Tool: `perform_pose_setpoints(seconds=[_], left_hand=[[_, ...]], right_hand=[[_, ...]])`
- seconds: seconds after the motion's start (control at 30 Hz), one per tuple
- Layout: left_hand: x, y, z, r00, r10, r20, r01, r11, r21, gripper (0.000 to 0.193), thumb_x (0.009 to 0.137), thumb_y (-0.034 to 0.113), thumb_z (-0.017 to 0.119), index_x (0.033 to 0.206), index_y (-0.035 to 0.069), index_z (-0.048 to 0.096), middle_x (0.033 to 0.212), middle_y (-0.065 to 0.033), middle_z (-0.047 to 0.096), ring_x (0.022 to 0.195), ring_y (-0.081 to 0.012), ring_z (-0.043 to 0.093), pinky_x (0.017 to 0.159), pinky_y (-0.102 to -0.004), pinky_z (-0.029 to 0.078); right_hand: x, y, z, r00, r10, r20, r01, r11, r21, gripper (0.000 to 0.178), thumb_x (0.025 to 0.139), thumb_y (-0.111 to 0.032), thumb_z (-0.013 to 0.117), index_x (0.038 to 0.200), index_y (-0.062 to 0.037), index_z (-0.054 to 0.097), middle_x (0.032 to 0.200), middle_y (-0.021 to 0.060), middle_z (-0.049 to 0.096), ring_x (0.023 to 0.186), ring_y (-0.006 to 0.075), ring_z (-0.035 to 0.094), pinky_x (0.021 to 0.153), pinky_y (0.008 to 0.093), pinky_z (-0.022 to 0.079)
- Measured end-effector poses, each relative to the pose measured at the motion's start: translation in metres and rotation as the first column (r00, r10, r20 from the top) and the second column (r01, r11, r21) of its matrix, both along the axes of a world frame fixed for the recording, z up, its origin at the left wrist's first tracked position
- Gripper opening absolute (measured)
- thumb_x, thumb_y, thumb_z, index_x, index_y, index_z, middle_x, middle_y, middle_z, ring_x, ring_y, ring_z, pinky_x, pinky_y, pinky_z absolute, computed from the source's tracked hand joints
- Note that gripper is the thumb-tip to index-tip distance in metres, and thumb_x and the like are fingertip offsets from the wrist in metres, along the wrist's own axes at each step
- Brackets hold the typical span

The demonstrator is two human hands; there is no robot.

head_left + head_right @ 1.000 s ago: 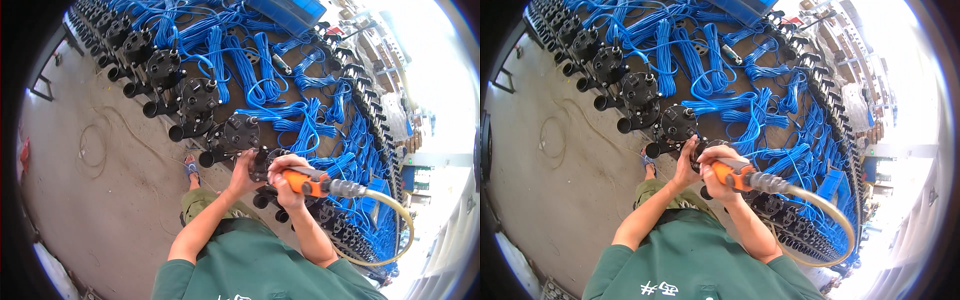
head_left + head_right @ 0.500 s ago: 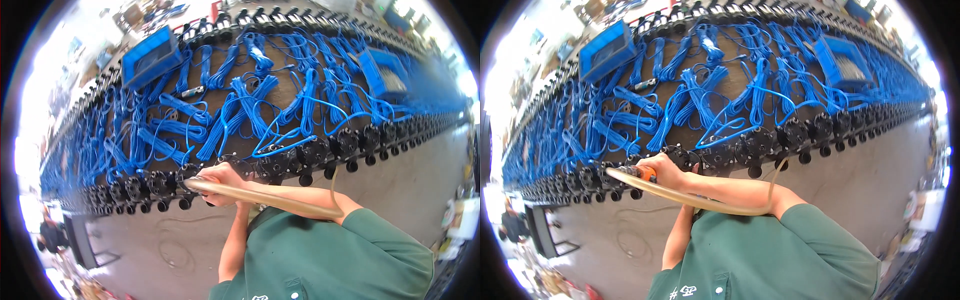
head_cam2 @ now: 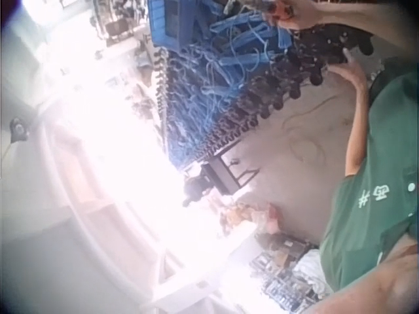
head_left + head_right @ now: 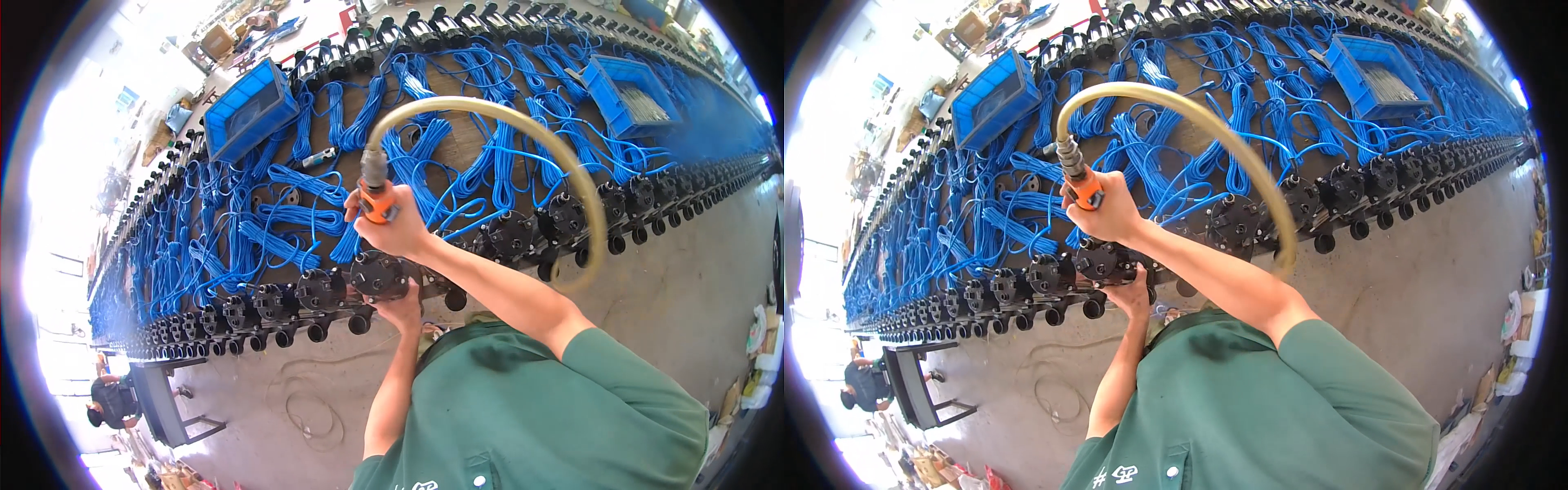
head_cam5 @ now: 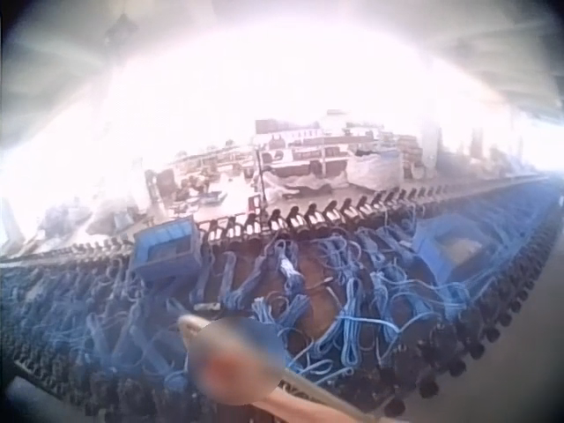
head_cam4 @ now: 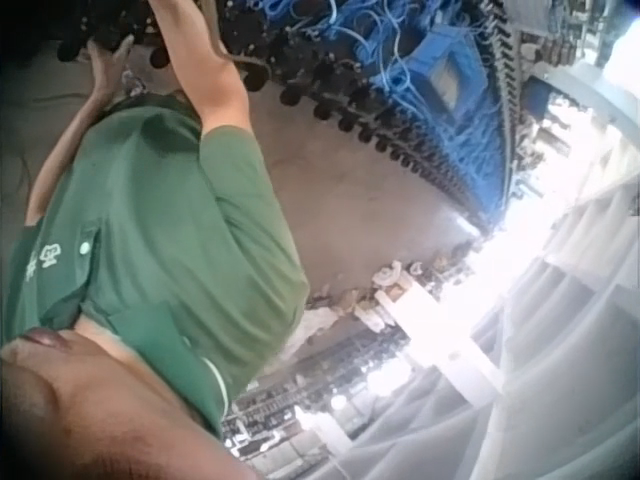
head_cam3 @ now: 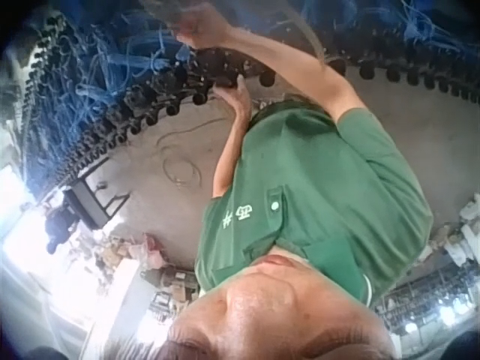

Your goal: The person secures components onto a long line of water pumps using a pneumatic screwdriver, handling one pump at a time and moving down the row.

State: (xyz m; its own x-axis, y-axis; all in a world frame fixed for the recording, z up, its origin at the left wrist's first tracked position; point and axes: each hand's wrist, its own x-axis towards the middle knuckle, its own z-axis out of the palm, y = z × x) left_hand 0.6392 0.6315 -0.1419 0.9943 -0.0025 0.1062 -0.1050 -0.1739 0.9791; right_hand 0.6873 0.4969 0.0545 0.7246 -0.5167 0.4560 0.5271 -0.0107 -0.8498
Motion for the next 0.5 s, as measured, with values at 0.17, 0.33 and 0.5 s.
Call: perform_pose_setpoints(seconds=[0.17, 0.33, 0.5], left_hand=[[0.002, 0.0, 0.007, 0.996, -0.072, 0.042, 0.075, 0.994, -0.073, 0.09, 0.067, 0.012, 0.085, 0.137, -0.004, 0.032, 0.125, -0.0172, 0.053, 0.108, -0.0227, 0.059, 0.094, -0.0363, 0.052], [-0.015, 0.003, 0.002, 0.997, 0.008, 0.082, -0.008, 1.0, -0.003, 0.09, 0.071, 0.01, 0.085, 0.139, -0.004, 0.027, 0.126, -0.0194, 0.049, 0.106, -0.0266, 0.057, 0.097, -0.039, 0.049], [-0.046, 0.017, -0.012, 0.984, -0.125, -0.123, 0.145, 0.975, 0.167, 0.051, 0.083, 0.007, 0.075, 0.125, -0.003, 0.049, 0.102, -0.0104, 0.061, 0.085, -0.0185, 0.059, 0.082, -0.0324, 0.051]], right_hand=[[0.02, -0.001, -0.033, 1.0, -0.004, -0.029, -0.001, 0.983, -0.186, 0.016, 0.073, 0.001, 0.065, 0.089, 0.0009, 0.064, 0.077, 0.0077, 0.07, 0.07, 0.0148, 0.069, 0.067, 0.0284, 0.055], [0.012, 0.001, -0.038, 0.973, -0.006, -0.231, -0.083, 0.924, -0.373, 0.019, 0.07, -0.001, 0.066, 0.088, -0.0001, 0.067, 0.073, 0.0081, 0.071, 0.069, 0.0173, 0.071, 0.067, 0.0291, 0.055], [0.023, -0.004, -0.018, 0.999, 0.038, 0.015, -0.029, 0.919, -0.392, 0.022, 0.072, -0.001, 0.066, 0.094, -0.0004, 0.065, 0.074, 0.0074, 0.071, 0.068, 0.0159, 0.07, 0.068, 0.0287, 0.054]])
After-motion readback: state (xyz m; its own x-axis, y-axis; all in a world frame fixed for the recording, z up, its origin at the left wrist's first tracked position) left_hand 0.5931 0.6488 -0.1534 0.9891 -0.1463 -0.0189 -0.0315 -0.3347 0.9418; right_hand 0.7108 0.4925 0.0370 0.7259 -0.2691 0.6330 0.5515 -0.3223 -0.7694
